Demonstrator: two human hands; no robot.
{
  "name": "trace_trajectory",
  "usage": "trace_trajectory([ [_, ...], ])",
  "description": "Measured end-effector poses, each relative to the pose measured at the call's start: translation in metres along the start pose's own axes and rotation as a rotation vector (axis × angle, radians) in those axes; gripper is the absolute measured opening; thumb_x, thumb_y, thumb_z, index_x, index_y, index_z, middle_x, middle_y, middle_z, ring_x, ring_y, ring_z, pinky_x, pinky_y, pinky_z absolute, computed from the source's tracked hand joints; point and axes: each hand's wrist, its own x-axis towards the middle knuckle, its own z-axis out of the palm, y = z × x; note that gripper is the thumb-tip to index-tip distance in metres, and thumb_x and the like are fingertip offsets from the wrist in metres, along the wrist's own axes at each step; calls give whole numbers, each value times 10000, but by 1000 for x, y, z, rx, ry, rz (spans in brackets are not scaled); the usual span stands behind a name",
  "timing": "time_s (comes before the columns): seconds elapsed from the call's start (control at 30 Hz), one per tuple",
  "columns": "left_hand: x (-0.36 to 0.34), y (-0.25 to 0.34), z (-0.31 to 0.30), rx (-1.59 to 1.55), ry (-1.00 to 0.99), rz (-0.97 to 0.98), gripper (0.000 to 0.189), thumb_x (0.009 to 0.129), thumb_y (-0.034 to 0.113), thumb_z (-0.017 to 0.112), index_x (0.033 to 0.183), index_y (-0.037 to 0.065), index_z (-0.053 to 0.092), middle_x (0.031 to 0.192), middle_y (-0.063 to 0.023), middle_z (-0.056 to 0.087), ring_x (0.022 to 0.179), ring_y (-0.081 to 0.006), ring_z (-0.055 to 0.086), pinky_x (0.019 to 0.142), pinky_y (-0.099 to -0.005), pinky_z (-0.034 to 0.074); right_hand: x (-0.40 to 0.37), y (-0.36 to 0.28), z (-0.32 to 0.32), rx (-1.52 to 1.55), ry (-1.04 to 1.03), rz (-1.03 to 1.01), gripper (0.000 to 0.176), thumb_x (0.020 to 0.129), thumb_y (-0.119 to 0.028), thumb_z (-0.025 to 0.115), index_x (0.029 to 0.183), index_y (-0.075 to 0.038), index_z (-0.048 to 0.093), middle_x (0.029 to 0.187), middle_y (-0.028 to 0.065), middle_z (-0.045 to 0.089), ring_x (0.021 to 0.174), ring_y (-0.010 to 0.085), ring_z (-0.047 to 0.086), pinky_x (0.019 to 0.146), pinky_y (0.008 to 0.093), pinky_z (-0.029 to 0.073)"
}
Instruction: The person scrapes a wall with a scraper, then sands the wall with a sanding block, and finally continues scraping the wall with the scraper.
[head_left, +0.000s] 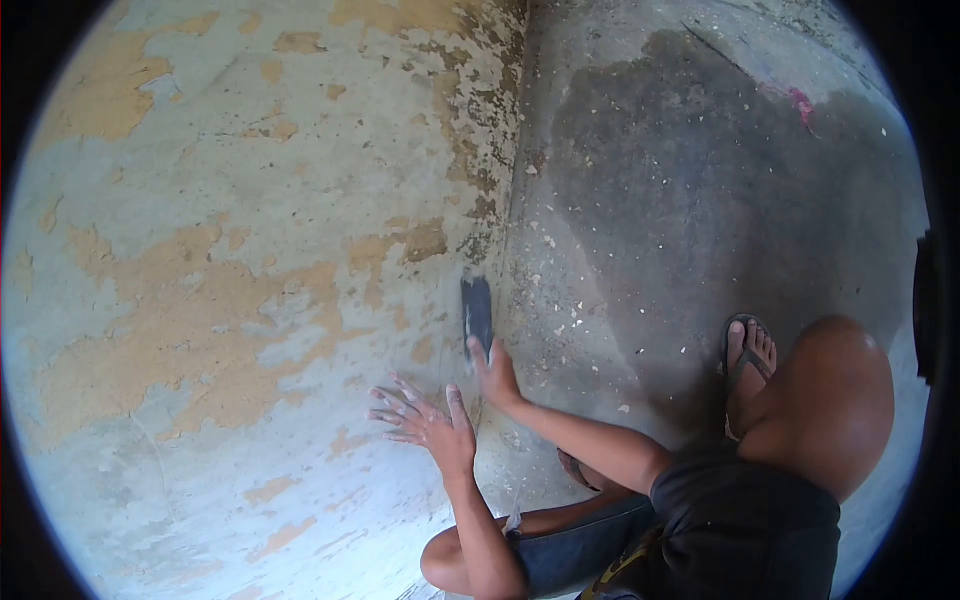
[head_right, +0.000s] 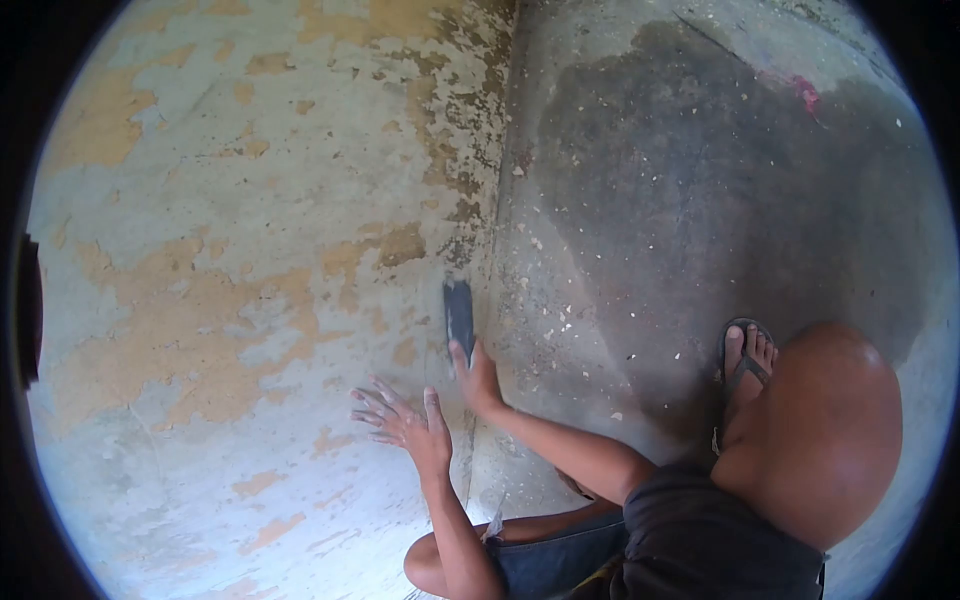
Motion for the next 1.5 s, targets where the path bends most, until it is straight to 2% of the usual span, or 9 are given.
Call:
trace_trajectory([
  [0.1, -1, 10, -2, -38, -12, -46, 871, 927, 508, 537, 1572, 184, 49, 1618, -155, -119, 1440, -466, -187, 1066, -727, -58, -22, -1, 1, 60, 52, -108, 453, 1001, -437, 493, 1077, 4, 560, 738, 174, 631, 666, 366, 622, 655, 436, 481],
  [0.2, -1, 9, -6, -50, -31, -53, 869, 929, 511, 532, 1572, 184, 47, 1616, -161, -124, 1439, -466, -187, 1065, -729, -53, 33, -19, -9, 192, -142, 171, 485, 998, -440, 493, 1156, 15, 548, 847, 224, 666, 802, 403, 664, 725, 444, 497],
  [0.5, -3, 12, -4, -54, -17, -56, 875, 925, 496, 545, 1571, 180, 47, 1623, -139, -106, 1444, -459, -177, 1064, -734, -53, -12, 14, -1, -18, 65, -186, 422, 1006, -420, 494, 1061, -5, 550, 709, 117, 599, 599, 234, 588, 606, 375, 483],
  [0.67, -4, -1, -8, -51, -40, -43, 873, 922, 494, 550, 1572, 189, 52, 1620, -146, -118, 1445, -456, -180, 1062, -737, -51, 39, -18, -15, 221, -209, 324, 515, 997, -453, 484, 1234, 1, 538, 968, 235, 659, 907, 368, 648, 817, 432, 484],
  [0.8, -2, 1, 0, -43, -8, -18, 871, 921, 488, 553, 1572, 194, 55, 1625, -126, -112, 1450, -445, -176, 1064, -732, -54, -40, 39, 7, -74, 37, 19, 572, 992, -497, 477, 1198, 33, 541, 989, 228, 651, 907, 340, 631, 833, 430, 470],
  [1.03, -8, 3, -9, -51, -44, -53, 856, 931, 490, 530, 1571, 161, 66, 1617, -172, -106, 1446, -465, -167, 1069, -721, -64, 50, 9, -3, 92, 29, 162, 506, 993, -468, 483, 1123, 15, 552, 914, 254, 661, 925, 415, 651, 776, 463, 479],
  [1.07, -8, -3, -7, -36, -45, -42, 858, 931, 487, 535, 1572, 180, 55, 1620, -154, -113, 1448, -455, -172, 1064, -729, -59, 44, 25, 1, -63, 137, -6, 510, 990, -466, 490, 1125, 22, 549, 898, 267, 659, 883, 438, 648, 754, 474, 486],
  [1.23, -6, 11, -2, -40, -19, -26, 856, 931, 476, 541, 1572, 198, 48, 1626, -124, -110, 1452, -442, -173, 1059, -739, -53, -49, 41, -13, -24, -107, 231, 519, 993, -458, 482, 1129, 38, 553, 969, 283, 653, 953, 453, 624, 805, 478, 480],
  [1.5, -7, 0, -4, -51, -22, -27, 860, 917, 478, 562, 1573, 199, 81, 1626, -140, -91, 1453, -449, -161, 1056, -744, -36, -21, 49, 1, -1, -1, 200, 505, 995, -468, 474, 1187, -5, 534, 972, 250, 664, 930, 423, 644, 809, 456, 485],
])
